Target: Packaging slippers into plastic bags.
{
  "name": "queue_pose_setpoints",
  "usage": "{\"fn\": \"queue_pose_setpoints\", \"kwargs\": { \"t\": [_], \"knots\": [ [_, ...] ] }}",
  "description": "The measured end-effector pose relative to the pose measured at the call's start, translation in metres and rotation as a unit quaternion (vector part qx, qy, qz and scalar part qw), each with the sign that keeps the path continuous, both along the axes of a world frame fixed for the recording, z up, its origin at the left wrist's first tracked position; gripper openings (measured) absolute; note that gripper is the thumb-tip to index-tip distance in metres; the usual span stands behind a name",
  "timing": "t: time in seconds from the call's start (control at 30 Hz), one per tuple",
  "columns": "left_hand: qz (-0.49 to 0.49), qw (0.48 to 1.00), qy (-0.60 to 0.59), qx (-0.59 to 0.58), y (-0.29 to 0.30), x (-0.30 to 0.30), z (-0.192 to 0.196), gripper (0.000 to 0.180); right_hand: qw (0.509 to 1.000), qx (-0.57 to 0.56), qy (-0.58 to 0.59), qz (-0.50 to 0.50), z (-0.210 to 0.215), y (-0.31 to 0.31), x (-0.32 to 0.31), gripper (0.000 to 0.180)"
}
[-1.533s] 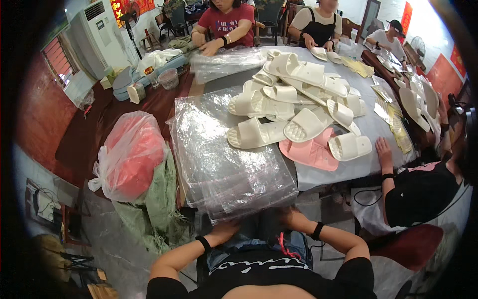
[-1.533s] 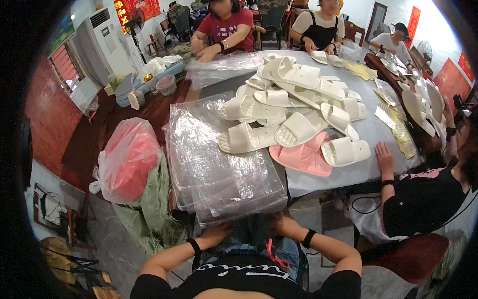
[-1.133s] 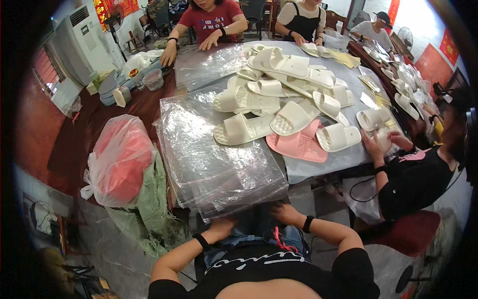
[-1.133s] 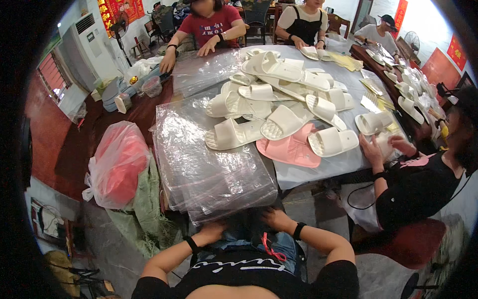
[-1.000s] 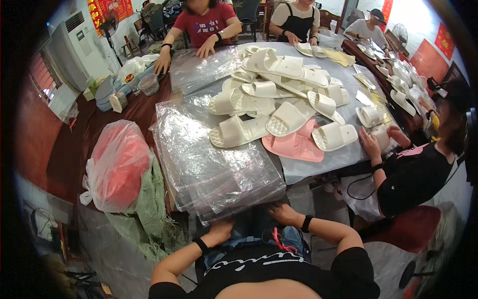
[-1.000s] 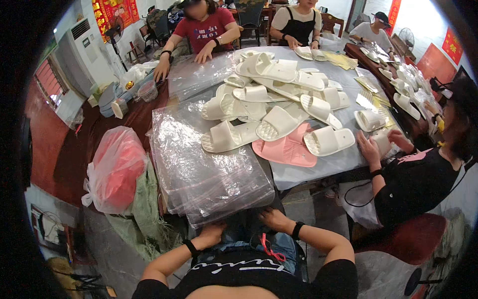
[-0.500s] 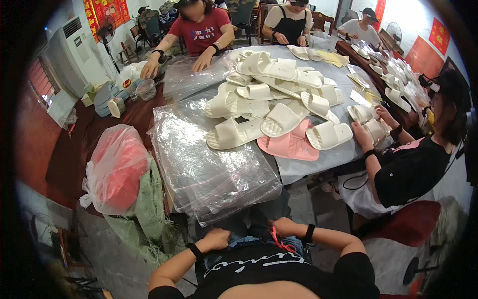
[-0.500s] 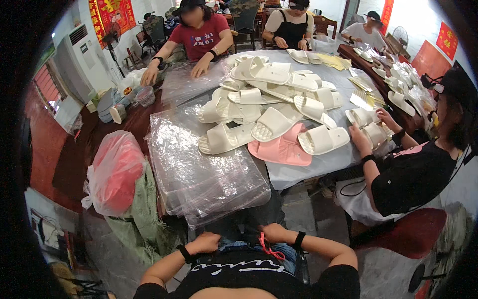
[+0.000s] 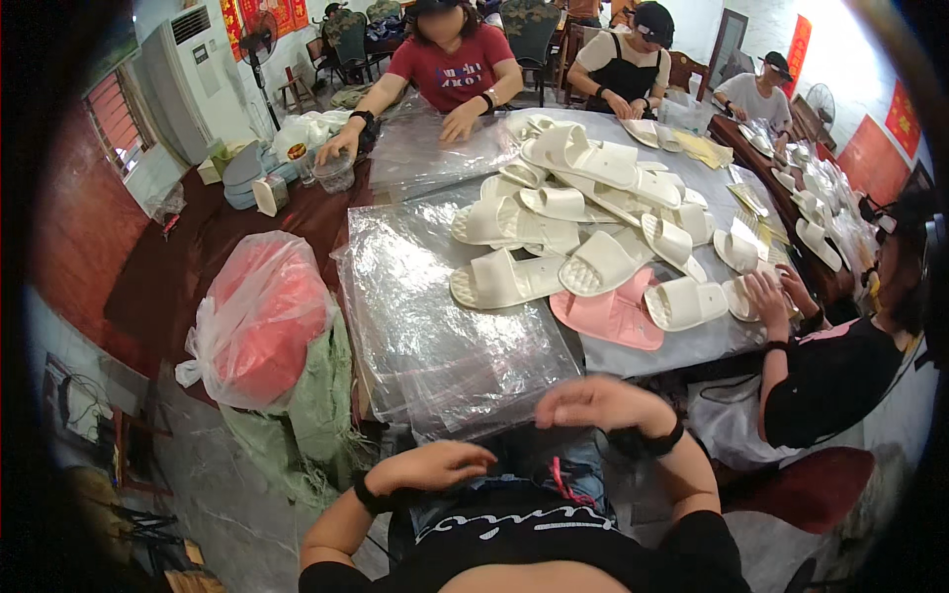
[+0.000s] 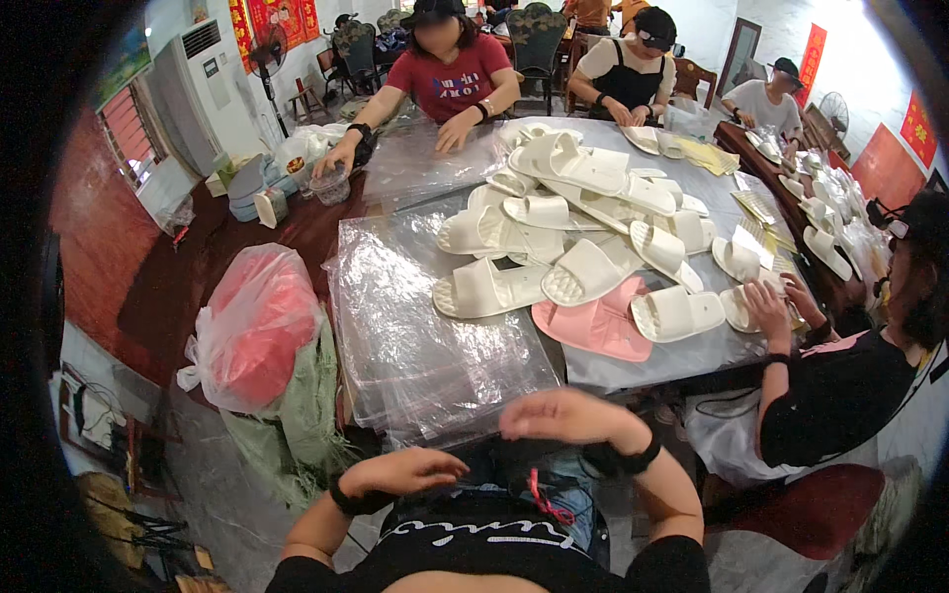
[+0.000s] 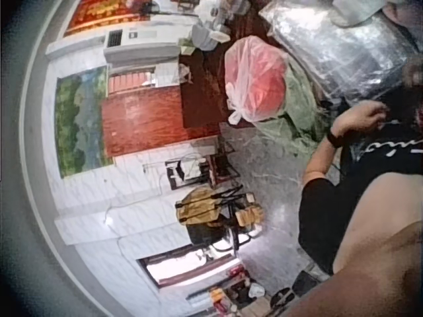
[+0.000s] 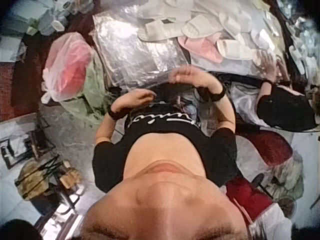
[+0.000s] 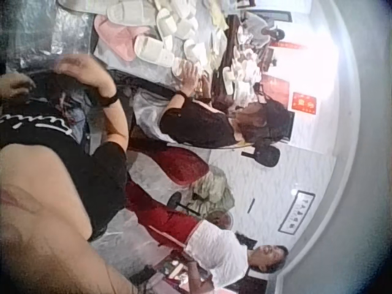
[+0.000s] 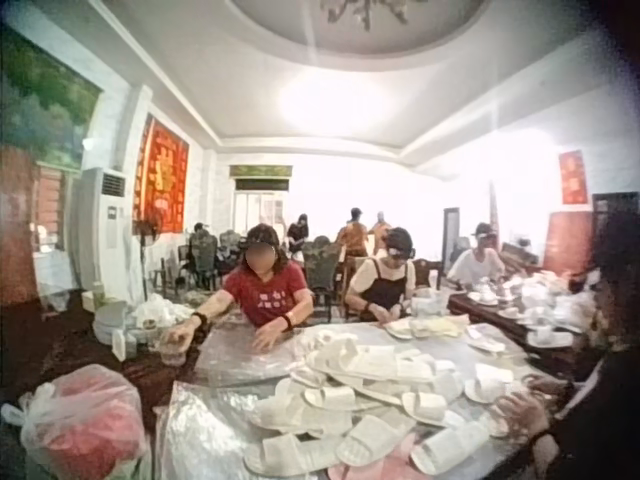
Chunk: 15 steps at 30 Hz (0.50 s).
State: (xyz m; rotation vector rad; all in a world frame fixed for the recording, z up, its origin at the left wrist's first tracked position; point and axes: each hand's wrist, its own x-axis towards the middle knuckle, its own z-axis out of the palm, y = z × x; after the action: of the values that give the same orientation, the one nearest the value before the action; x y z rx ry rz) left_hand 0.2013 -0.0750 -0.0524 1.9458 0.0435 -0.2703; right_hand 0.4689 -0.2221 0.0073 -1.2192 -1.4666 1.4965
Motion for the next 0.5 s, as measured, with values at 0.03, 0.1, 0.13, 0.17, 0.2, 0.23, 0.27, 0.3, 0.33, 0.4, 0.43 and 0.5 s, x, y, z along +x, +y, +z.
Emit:
{"fn": "queue_pose_setpoints", "kwargs": {
  "t": [0.03, 0.1, 0.13, 0.17, 0.2, 0.23, 0.27, 0.3, 0.33, 0.4, 0.43, 0.5],
  "knots": [
    [0.053, 0.997, -0.046, 0.039, 0.005, 0.005, 0.022, 0.027, 0.993, 0.030, -0.022, -0.115, -0.002, 0.014, 0.014, 0.025],
    [0.185, 0.956, -0.096, 0.207, 0.014, 0.009, 0.042, 0.027, 0.957, 0.092, -0.021, -0.276, -0.005, 0.068, 0.022, 0.033],
    [0.248, 0.904, -0.106, 0.330, 0.016, 0.013, 0.047, 0.029, 0.931, 0.116, -0.048, -0.343, -0.004, 0.094, 0.025, 0.039],
    [0.247, 0.905, -0.104, 0.330, 0.022, 0.017, 0.043, 0.029, 0.909, 0.122, -0.132, -0.375, -0.021, 0.125, 0.036, 0.046],
    [0.264, 0.841, -0.093, 0.462, 0.030, 0.026, 0.032, 0.031, 0.878, 0.126, -0.218, -0.406, -0.044, 0.151, 0.049, 0.053],
    [0.276, 0.758, -0.079, 0.585, 0.038, 0.033, 0.020, 0.034, 0.878, 0.125, -0.218, -0.408, -0.064, 0.173, 0.057, 0.053],
    [0.274, 0.758, -0.080, 0.587, 0.043, 0.038, 0.007, 0.034, 0.846, 0.101, -0.281, -0.442, -0.081, 0.194, 0.065, 0.059],
    [0.282, 0.758, -0.053, 0.586, 0.047, 0.040, -0.008, 0.034, 0.811, 0.076, -0.341, -0.470, -0.090, 0.208, 0.066, 0.065],
    [0.291, 0.757, -0.025, 0.585, 0.049, 0.038, -0.018, 0.035, 0.813, 0.078, -0.338, -0.468, -0.089, 0.214, 0.063, 0.065],
    [0.302, 0.766, -0.028, 0.568, 0.048, 0.036, -0.033, 0.034, 0.867, 0.039, -0.179, -0.463, -0.085, 0.220, 0.056, 0.075],
    [0.312, 0.776, -0.034, 0.548, 0.048, 0.035, -0.039, 0.034, 0.868, 0.038, -0.177, -0.462, -0.084, 0.220, 0.050, 0.075],
    [0.305, 0.784, -0.027, 0.540, 0.047, 0.030, -0.045, 0.037, 0.899, 0.094, -0.089, -0.419, -0.079, 0.217, 0.033, 0.080]
  ]
}}
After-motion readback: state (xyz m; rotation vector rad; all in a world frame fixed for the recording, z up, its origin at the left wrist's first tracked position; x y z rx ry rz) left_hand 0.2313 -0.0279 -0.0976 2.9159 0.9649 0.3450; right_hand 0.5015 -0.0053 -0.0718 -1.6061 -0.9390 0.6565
